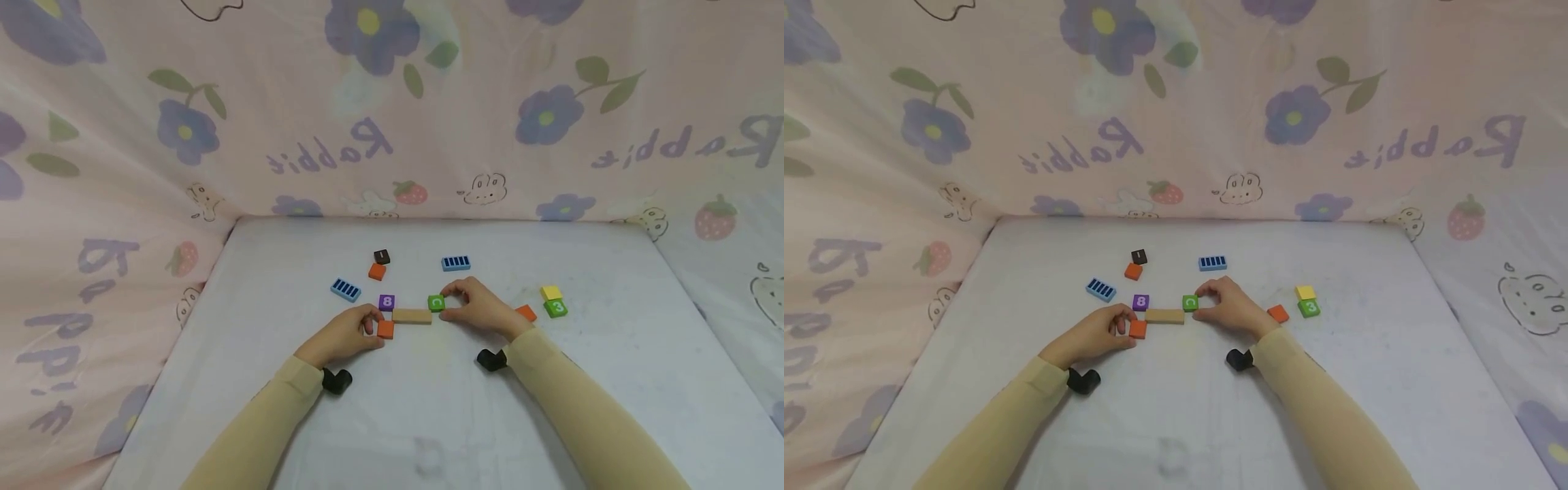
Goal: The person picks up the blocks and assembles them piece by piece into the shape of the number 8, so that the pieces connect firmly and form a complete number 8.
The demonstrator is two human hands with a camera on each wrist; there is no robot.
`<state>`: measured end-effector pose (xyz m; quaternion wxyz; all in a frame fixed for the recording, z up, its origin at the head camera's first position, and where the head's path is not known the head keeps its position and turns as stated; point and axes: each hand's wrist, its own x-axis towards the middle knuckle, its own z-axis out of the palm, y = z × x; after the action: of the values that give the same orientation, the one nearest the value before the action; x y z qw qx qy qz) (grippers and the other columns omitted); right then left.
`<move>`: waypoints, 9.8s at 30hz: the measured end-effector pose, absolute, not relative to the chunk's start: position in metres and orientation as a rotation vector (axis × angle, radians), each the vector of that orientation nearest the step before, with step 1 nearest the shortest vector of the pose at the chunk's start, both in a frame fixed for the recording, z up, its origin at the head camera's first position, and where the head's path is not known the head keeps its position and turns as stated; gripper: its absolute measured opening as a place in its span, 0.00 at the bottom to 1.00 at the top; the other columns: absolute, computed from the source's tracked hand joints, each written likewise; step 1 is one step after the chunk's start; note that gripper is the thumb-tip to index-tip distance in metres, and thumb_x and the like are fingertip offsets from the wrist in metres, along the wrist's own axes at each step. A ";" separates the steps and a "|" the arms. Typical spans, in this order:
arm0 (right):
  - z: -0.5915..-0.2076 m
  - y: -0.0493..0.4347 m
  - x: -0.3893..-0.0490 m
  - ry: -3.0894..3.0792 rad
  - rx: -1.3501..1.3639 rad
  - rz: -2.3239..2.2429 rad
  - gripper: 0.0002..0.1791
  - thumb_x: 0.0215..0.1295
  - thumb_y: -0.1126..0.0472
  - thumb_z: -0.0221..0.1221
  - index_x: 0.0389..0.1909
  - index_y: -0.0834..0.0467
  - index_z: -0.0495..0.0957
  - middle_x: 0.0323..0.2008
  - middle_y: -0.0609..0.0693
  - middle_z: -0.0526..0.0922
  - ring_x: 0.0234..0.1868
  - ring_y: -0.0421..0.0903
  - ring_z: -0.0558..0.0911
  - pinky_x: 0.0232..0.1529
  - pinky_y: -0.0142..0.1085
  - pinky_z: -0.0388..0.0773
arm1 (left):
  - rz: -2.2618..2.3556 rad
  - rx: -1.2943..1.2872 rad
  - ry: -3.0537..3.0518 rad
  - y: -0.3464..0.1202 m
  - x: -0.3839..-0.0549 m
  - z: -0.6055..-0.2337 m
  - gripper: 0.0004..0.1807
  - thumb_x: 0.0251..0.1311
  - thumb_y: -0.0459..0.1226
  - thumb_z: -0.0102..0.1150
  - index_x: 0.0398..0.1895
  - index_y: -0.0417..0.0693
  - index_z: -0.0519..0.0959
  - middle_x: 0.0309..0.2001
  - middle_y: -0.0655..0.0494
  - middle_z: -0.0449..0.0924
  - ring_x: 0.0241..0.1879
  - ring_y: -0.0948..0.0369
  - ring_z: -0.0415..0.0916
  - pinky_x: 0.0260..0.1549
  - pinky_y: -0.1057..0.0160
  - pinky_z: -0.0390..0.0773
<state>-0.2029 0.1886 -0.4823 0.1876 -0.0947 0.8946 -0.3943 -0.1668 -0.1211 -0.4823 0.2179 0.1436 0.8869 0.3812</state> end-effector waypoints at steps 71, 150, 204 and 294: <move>-0.465 0.316 -0.154 2.846 -0.311 -0.814 0.24 0.56 0.45 0.69 0.47 0.55 0.79 0.43 0.53 0.76 0.40 0.50 0.72 0.41 0.44 0.69 | 1.075 0.393 2.435 -0.124 -0.167 -0.483 0.19 0.54 0.42 0.71 0.48 0.56 0.75 0.33 0.55 0.72 0.30 0.58 0.69 0.28 0.61 0.68; -0.483 0.187 -0.168 2.397 -0.413 -1.154 0.21 0.50 0.47 0.73 0.40 0.49 0.75 0.36 0.49 0.73 0.38 0.48 0.69 0.40 0.43 0.64 | 1.042 0.383 2.457 -0.118 -0.169 -0.478 0.20 0.53 0.42 0.72 0.47 0.54 0.75 0.33 0.55 0.72 0.29 0.59 0.68 0.28 0.62 0.68; -0.482 0.187 -0.165 2.389 -0.359 -1.183 0.21 0.50 0.46 0.73 0.40 0.48 0.76 0.38 0.49 0.74 0.40 0.47 0.69 0.42 0.43 0.64 | 1.085 0.415 2.481 -0.121 -0.167 -0.481 0.21 0.54 0.42 0.71 0.49 0.53 0.74 0.33 0.55 0.72 0.25 0.59 0.66 0.26 0.62 0.67; -0.468 0.360 -0.148 2.736 0.088 -1.020 0.37 0.60 0.40 0.63 0.57 0.64 0.67 0.48 0.58 0.72 0.41 0.48 0.69 0.37 0.34 0.69 | 1.073 0.446 2.465 -0.121 -0.168 -0.483 0.20 0.55 0.42 0.70 0.48 0.53 0.74 0.34 0.56 0.72 0.30 0.59 0.67 0.29 0.62 0.69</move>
<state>-0.1478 0.3601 -0.4679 0.1100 0.0301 0.9309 -0.3471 -0.1676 -0.1213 -0.4825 0.2064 0.1602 0.8850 0.3853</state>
